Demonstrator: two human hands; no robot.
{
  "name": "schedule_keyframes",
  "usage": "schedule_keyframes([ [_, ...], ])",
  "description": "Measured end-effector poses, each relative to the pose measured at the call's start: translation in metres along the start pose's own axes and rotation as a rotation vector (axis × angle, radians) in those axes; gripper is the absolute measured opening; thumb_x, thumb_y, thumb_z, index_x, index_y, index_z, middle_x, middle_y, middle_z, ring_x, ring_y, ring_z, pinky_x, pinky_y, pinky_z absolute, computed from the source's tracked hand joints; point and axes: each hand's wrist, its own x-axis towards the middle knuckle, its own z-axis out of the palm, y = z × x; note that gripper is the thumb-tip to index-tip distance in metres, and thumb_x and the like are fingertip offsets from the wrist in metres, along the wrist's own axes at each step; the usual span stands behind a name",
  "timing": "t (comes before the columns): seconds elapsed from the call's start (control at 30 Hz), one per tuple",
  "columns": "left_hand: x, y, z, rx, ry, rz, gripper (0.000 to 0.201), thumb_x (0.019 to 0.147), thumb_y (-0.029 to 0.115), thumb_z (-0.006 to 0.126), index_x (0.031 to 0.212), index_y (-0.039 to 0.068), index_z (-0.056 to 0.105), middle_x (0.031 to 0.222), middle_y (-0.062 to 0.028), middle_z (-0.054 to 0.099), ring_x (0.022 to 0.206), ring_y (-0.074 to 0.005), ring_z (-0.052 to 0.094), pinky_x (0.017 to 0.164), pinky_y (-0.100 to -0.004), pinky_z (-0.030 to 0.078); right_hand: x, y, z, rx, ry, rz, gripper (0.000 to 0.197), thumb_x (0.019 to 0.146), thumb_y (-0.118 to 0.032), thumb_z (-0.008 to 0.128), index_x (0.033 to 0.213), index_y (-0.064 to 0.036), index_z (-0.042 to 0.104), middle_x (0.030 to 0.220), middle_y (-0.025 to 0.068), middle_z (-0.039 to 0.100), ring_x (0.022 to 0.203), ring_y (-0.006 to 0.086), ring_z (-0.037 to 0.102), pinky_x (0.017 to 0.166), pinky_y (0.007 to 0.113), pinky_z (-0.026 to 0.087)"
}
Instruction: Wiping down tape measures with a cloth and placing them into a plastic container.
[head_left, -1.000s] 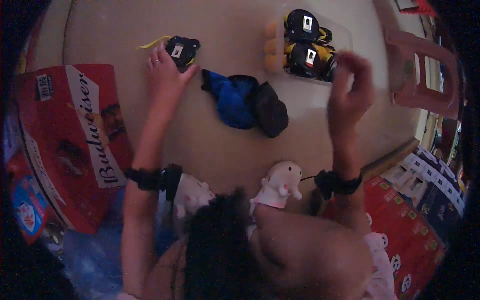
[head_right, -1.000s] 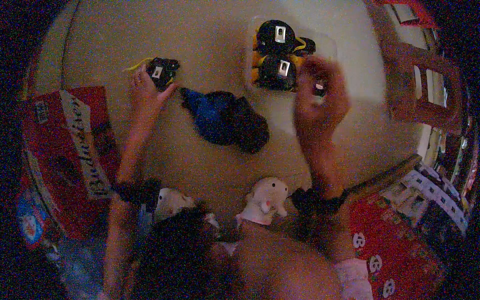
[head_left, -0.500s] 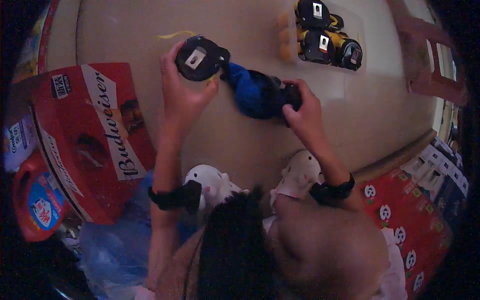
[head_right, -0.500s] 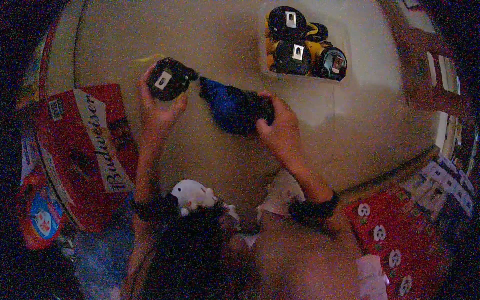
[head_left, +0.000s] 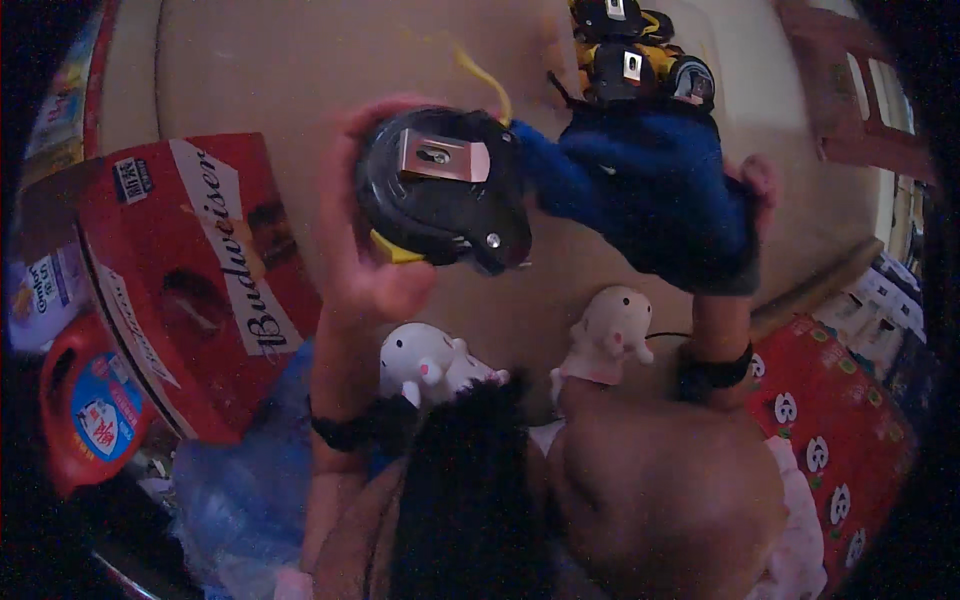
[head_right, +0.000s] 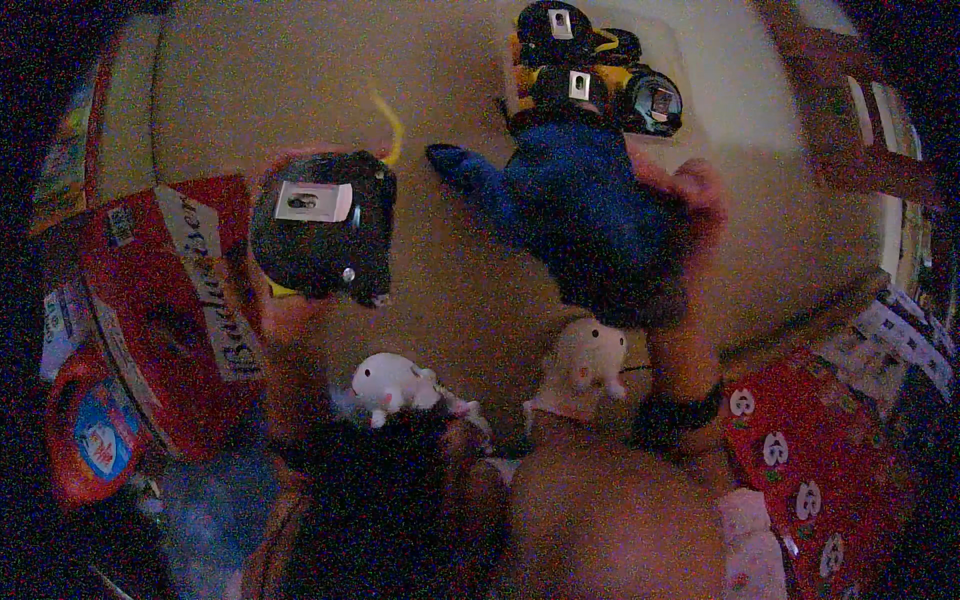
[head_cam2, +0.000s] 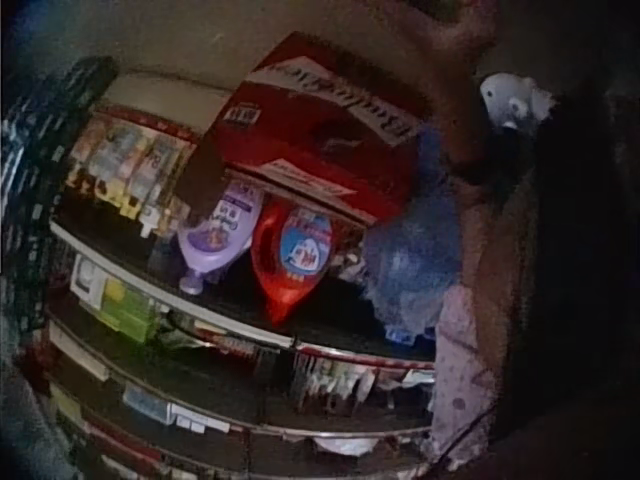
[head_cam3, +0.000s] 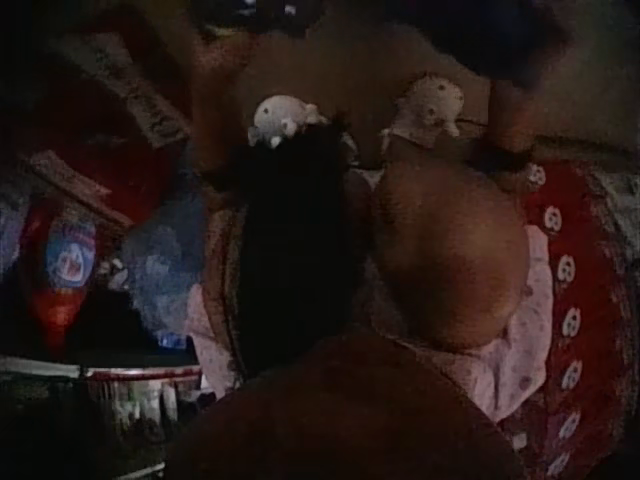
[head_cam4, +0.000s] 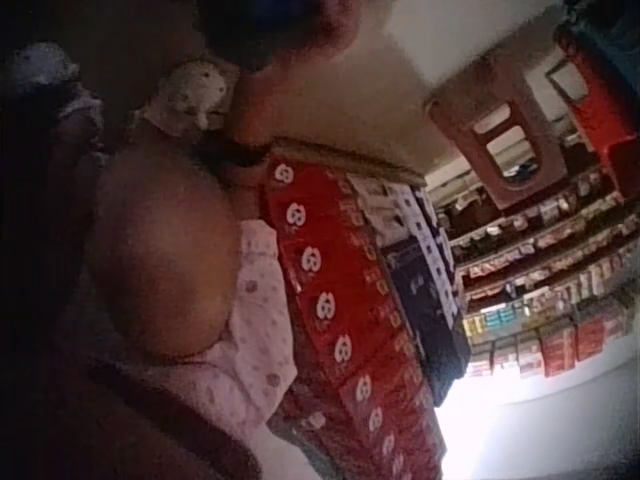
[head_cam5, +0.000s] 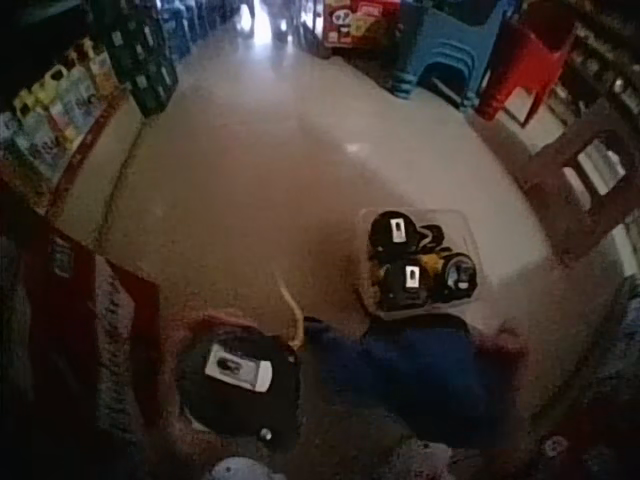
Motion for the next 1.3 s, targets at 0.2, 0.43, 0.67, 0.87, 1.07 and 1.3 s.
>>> schedule_keyframes([
  [0.2,-0.001,0.021,0.008,-0.081,0.027,-0.129,0.087,0.059,0.053,0.068,0.118,-0.001,0.034,0.109,-0.0142,0.048,0.101,-0.0223,0.051,0.085,-0.0318,0.043,0.002,-0.007,0.024,-0.047,-0.198,-0.098,0.020,0.070,-0.010,0.052,0.090,-0.0052,0.050,0.088,0.0083,0.055,0.085,0.0203,0.053,0.080,0.035,0.043],
  [0.43,0.000,0.012,-0.001,0.379,0.025,-0.002,0.072,0.059,0.046,0.069,0.113,0.004,0.045,0.102,-0.0081,0.053,0.093,-0.0175,0.052,0.081,-0.0310,0.041,0.010,0.014,0.025,-0.257,-0.311,-0.088,0.018,0.071,-0.007,0.053,0.089,-0.0056,0.050,0.087,0.0073,0.055,0.086,0.0179,0.053,0.080,0.031,0.042],
  [0.67,0.012,0.049,0.016,1.207,-0.126,0.156,0.079,0.049,0.026,0.071,0.121,0.009,0.044,0.107,-0.0087,0.054,0.097,-0.0250,0.052,0.084,-0.0340,0.039,0.016,0.033,0.041,-0.485,-0.456,-0.010,0.017,0.072,-0.004,0.054,0.087,-0.0061,0.049,0.086,0.0064,0.054,0.086,0.0156,0.052,0.079,0.028,0.041],
  [0.87,0.012,0.044,0.032,1.244,-0.056,0.169,0.079,0.045,0.017,0.073,0.118,0.010,0.045,0.104,-0.0090,0.054,0.095,-0.0267,0.051,0.084,-0.0355,0.039,0.025,0.048,0.038,-0.724,-0.426,-0.122,0.016,0.072,-0.002,0.054,0.086,-0.0064,0.049,0.085,0.0056,0.054,0.087,0.0136,0.051,0.079,0.025,0.040],
  [1.07,0.011,0.043,0.039,1.384,-0.033,0.164,0.070,0.046,0.014,0.074,0.111,0.009,0.048,0.100,-0.0097,0.053,0.095,-0.0288,0.048,0.085,-0.0379,0.037,0.015,0.052,0.062,-1.134,-0.305,-0.209,0.030,0.072,-0.008,0.059,0.100,-0.0023,0.049,0.095,0.0046,0.053,0.092,0.0120,0.050,0.081,0.024,0.039],
  [1.3,0.015,0.040,0.053,1.566,-0.057,0.196,0.068,0.047,0.017,0.076,0.109,0.009,0.048,0.099,-0.0105,0.053,0.093,-0.0308,0.048,0.084,-0.0381,0.037,0.029,0.064,0.042,-1.387,-0.091,-0.567,0.032,0.078,-0.012,0.056,0.106,-0.0010,0.048,0.097,0.0061,0.054,0.092,0.0148,0.052,0.083,0.027,0.040],
])
